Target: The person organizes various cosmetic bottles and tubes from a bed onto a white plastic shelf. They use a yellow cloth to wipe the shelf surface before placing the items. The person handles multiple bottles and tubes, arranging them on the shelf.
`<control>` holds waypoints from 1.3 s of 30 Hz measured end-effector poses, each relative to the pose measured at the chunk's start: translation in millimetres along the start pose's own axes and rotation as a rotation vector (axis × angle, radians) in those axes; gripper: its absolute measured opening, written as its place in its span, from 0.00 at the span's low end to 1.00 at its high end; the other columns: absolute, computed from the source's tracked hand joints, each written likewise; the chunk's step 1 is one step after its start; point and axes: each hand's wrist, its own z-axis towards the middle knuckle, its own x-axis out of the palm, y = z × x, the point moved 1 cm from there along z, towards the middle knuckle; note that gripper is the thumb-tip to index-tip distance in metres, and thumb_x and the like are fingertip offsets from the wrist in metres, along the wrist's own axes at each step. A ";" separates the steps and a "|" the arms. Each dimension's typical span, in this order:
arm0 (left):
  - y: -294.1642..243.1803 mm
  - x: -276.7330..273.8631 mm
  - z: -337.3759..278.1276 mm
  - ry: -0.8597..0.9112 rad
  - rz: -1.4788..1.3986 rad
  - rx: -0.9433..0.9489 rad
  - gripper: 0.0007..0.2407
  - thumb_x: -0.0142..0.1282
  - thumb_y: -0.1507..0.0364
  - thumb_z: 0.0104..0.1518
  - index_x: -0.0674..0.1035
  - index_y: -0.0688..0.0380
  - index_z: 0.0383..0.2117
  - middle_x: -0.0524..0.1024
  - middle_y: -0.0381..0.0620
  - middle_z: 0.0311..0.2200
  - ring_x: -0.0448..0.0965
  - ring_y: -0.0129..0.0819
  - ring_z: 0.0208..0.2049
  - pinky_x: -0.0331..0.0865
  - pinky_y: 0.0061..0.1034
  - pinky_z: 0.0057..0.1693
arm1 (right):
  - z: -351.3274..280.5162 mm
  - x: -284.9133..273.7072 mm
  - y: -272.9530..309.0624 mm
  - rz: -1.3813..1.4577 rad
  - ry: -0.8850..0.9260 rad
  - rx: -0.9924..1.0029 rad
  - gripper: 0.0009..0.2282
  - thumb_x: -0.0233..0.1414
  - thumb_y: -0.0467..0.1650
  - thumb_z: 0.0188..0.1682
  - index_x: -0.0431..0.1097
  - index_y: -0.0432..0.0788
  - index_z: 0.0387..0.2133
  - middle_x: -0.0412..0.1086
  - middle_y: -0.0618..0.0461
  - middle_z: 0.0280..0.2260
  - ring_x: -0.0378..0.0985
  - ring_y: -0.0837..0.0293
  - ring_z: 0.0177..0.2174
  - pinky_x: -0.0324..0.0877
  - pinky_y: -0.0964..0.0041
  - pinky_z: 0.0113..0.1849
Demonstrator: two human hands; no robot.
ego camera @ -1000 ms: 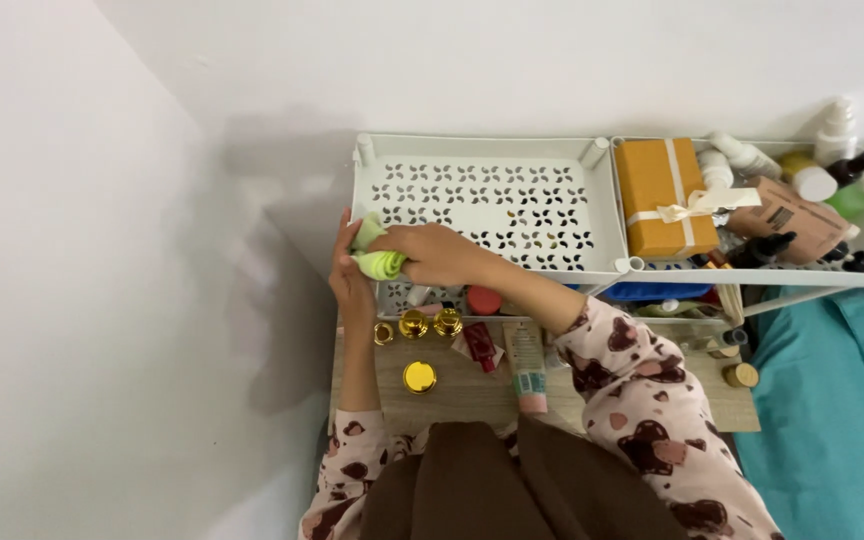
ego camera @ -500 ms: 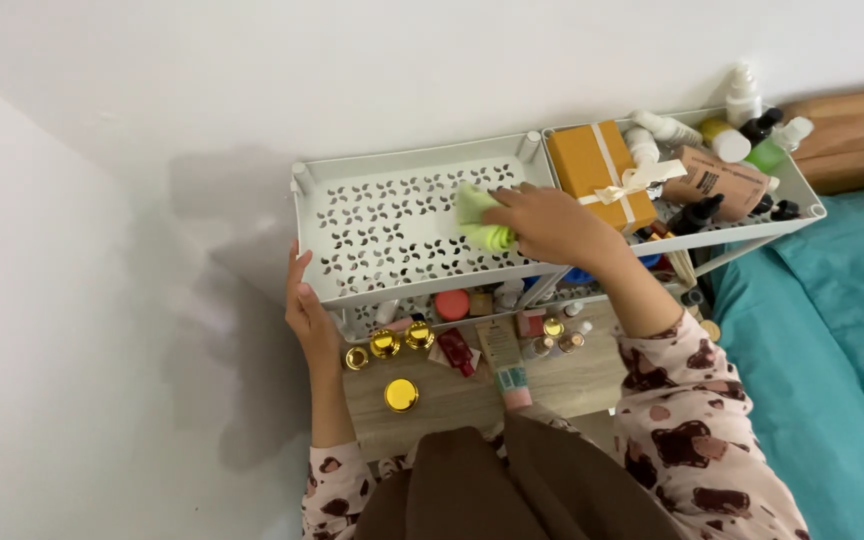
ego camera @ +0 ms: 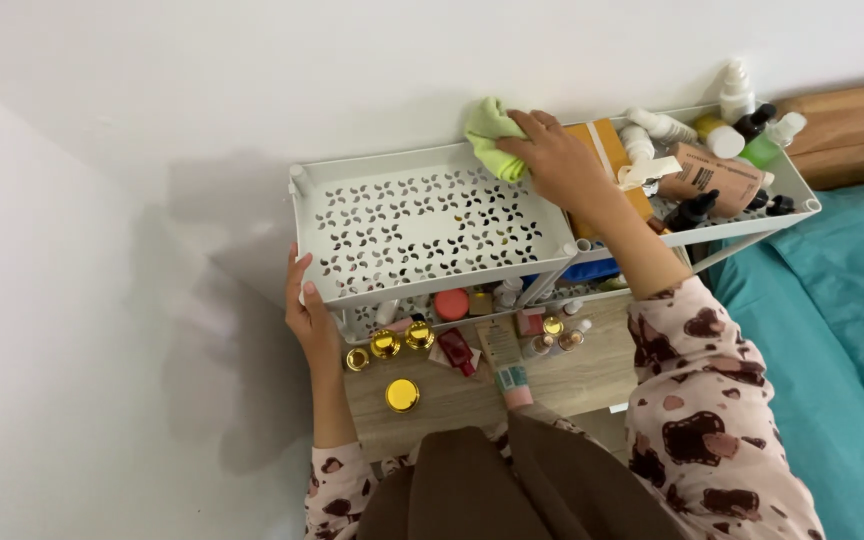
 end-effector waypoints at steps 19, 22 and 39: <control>-7.3 2.7 -2.7 -0.050 -0.014 -0.018 0.17 0.44 0.61 0.71 0.76 0.59 0.56 0.63 0.55 0.70 0.61 0.46 0.71 0.54 0.38 0.73 | -7.5 9.1 78.5 0.325 0.548 -0.089 0.24 0.53 0.26 0.38 0.68 0.43 0.53 0.71 0.36 0.41 0.78 0.34 0.35 0.73 0.43 0.36; -2.8 2.5 -2.2 -0.047 0.020 -0.006 0.16 0.43 0.62 0.72 0.76 0.58 0.55 0.64 0.54 0.69 0.60 0.47 0.72 0.53 0.38 0.73 | 21.1 20.6 74.7 0.295 0.417 0.170 0.22 0.51 0.26 0.42 0.68 0.44 0.54 0.72 0.35 0.41 0.81 0.40 0.32 0.76 0.47 0.36; 12.4 -10.1 -1.6 0.026 0.074 0.033 0.16 0.46 0.58 0.71 0.76 0.58 0.46 0.66 0.54 0.69 0.65 0.47 0.68 0.57 0.39 0.71 | 84.7 98.8 207.0 0.186 0.585 -0.123 0.26 0.56 0.23 0.38 0.69 0.47 0.54 0.73 0.42 0.45 0.81 0.43 0.35 0.76 0.52 0.37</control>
